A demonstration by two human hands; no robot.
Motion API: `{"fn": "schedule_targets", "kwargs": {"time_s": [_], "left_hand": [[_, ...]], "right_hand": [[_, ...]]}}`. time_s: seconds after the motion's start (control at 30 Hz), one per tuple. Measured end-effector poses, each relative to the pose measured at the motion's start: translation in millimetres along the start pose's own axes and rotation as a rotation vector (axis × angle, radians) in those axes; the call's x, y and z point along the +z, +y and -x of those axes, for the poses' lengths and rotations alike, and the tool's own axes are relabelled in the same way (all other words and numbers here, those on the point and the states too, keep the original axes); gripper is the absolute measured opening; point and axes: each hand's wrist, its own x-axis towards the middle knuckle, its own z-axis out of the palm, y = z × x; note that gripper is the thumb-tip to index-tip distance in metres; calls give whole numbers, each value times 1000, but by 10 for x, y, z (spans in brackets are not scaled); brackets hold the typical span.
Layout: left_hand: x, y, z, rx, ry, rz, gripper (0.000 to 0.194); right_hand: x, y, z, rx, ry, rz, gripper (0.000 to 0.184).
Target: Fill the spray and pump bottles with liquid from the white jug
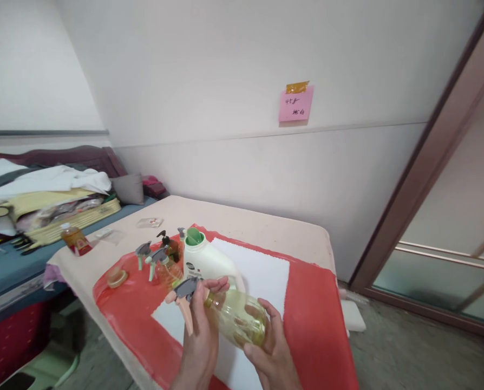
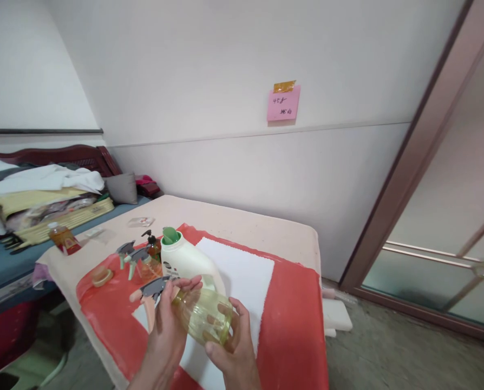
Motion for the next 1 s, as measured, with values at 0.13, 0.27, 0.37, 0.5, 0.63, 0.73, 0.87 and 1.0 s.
{"fn": "schedule_targets", "kwargs": {"time_s": [0.13,0.27,0.37,0.5,0.63,0.73,0.87,1.0], "left_hand": [[35,15,61,-20,-23,61,42],[50,10,72,-10,-22,61,39],[25,3,40,-8,-17,36,38],[-38,22,-10,-37,-107,-8,38],[-64,87,-18,-89,-201,-14,35],[-55,135,4,-151,-238,-15,33],[-33,136,41,-159,-226,-27,29],[-15,101,33,-113,-137,-24,27]], "right_hand": [[-8,55,15,2,3,-31,90],[-12,74,17,-17,11,-8,91],[-9,47,26,38,11,33,88],[-29,-9,49,168,-27,112,80],[-82,-18,64,271,-107,159,67],[-145,25,51,595,-155,21,72],[-241,106,-24,904,-212,-132,91],[-229,89,-93,916,-218,-72,97]]}}
